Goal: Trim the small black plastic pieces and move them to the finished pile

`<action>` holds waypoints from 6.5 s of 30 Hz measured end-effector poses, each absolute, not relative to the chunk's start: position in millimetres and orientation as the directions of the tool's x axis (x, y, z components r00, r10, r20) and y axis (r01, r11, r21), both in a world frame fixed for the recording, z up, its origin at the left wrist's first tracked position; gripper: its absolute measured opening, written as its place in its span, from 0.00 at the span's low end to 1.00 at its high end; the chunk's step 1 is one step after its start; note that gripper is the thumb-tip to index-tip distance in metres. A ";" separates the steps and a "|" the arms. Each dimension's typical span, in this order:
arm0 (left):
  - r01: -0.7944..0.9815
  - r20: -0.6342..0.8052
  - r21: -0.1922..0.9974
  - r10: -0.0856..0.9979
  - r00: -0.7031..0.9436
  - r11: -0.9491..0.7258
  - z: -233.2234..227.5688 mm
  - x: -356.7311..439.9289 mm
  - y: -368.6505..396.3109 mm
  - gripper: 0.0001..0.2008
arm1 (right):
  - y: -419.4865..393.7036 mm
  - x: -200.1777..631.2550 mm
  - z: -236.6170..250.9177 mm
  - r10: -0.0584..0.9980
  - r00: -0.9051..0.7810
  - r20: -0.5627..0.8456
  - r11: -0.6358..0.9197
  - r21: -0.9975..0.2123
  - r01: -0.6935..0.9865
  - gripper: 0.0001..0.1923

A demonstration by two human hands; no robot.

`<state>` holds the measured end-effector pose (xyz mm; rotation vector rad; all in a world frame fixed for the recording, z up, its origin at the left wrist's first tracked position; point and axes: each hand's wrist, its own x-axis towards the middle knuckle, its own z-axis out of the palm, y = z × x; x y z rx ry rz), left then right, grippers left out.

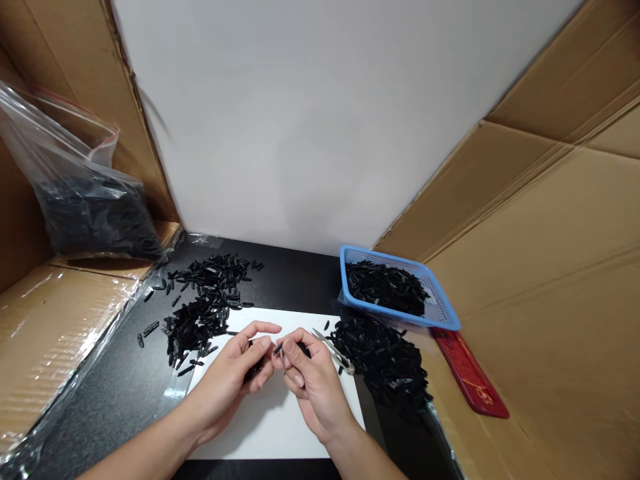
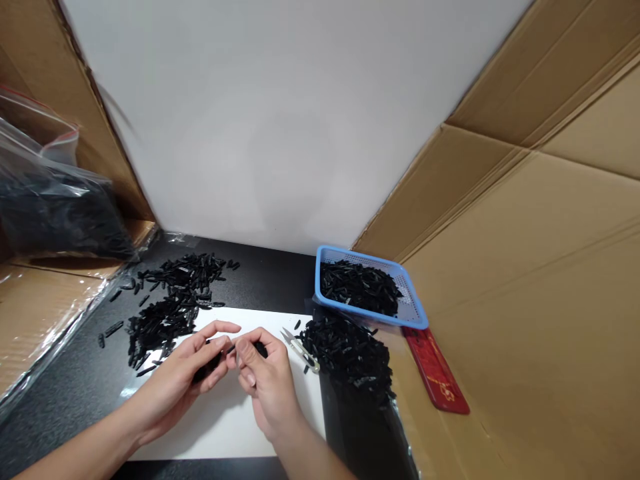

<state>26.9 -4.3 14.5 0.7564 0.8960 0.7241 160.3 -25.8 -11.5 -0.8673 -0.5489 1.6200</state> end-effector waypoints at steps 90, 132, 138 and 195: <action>-0.073 -0.376 0.859 0.723 0.579 0.506 16.7 26.7 -1.3 0.15 | -22.9 189.3 0.3 0.958 -0.166 -0.233 -0.285 -0.731 -0.620 0.12; -0.101 -0.337 0.872 0.737 0.586 0.479 7.8 24.5 -2.1 0.14 | -21.6 185.5 -4.6 0.933 -0.124 -0.339 -0.335 -0.688 -0.644 0.15; -0.047 -0.295 0.918 0.757 0.583 0.394 8.9 25.4 -1.5 0.13 | -22.2 184.7 -5.3 0.937 -0.154 -0.314 -0.333 -0.670 -0.664 0.14; -0.088 -0.364 0.874 0.764 0.533 0.478 15.0 27.3 -3.1 0.15 | -24.7 180.0 -3.4 0.953 -0.135 -0.270 -0.295 -0.735 -0.610 0.17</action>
